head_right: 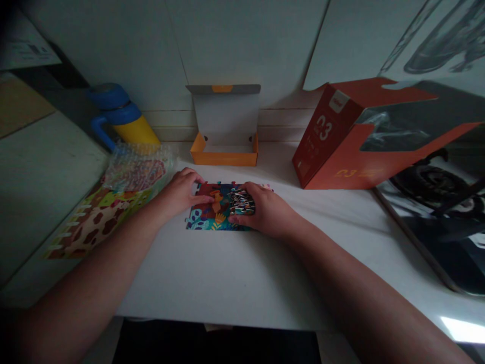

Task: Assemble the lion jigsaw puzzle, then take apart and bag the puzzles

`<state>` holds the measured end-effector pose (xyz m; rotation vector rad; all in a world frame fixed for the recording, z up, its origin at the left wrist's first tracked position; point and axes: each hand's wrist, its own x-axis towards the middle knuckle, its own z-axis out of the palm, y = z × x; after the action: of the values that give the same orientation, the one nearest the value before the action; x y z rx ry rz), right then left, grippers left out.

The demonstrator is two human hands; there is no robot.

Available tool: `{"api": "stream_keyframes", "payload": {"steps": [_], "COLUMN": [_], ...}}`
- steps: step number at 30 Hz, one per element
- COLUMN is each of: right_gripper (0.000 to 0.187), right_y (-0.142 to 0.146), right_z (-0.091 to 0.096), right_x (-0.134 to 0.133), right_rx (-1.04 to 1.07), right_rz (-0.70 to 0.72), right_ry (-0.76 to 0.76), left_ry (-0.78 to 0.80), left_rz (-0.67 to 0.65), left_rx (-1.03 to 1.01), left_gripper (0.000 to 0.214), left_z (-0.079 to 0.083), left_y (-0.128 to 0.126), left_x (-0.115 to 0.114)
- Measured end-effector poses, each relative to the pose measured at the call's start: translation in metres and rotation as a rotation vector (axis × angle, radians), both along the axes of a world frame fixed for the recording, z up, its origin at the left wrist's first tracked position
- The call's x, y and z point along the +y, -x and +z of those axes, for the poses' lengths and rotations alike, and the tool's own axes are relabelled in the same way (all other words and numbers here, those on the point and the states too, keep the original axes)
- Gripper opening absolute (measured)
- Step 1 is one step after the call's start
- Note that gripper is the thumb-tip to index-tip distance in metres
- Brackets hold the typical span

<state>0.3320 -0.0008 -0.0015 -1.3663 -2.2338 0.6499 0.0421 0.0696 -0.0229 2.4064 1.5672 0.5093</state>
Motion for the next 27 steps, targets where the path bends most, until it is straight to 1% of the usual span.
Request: {"api": "stream_keyframes", "payload": {"steps": [6,10,13,16,19,23,25,27], "right_gripper": [0.068,0.068,0.066,0.065,0.064,0.066,0.068,0.07], "right_y": [0.001,0.0,0.0,0.001,0.001,0.001,0.001,0.001], "right_z": [-0.004,-0.005,-0.004,-0.003,-0.003,-0.002,-0.003,-0.003], "right_x": [0.001,0.001,0.0,-0.001,-0.001,-0.001,-0.001,-0.001], "right_rx": [-0.064,-0.072,-0.079,-0.095,-0.111,-0.117,-0.116,-0.113], "right_rz": [0.012,0.02,0.025,0.024,0.024,0.022,0.025,0.03], "right_ry": [-0.019,-0.028,-0.031,-0.038,-0.036,-0.031,-0.026,-0.016], "left_ry": [0.027,0.133,0.175,0.148,0.139,0.162,0.12,0.062], "left_rz": [0.046,0.089,0.091,0.077,0.066,0.046,0.052,0.048], "left_rx": [-0.042,-0.141,-0.172,-0.18,-0.219,-0.374,-0.431,-0.424], "left_gripper": [0.057,0.061,0.058,0.05,0.046,0.033,0.028,0.025], "left_z": [0.001,0.002,0.004,0.006,0.004,-0.002,-0.004,-0.002], "left_y": [-0.001,-0.003,-0.007,-0.009,-0.01,-0.008,-0.009,-0.013], "left_x": [-0.001,-0.004,-0.007,-0.01,-0.009,-0.004,-0.003,-0.005]}}
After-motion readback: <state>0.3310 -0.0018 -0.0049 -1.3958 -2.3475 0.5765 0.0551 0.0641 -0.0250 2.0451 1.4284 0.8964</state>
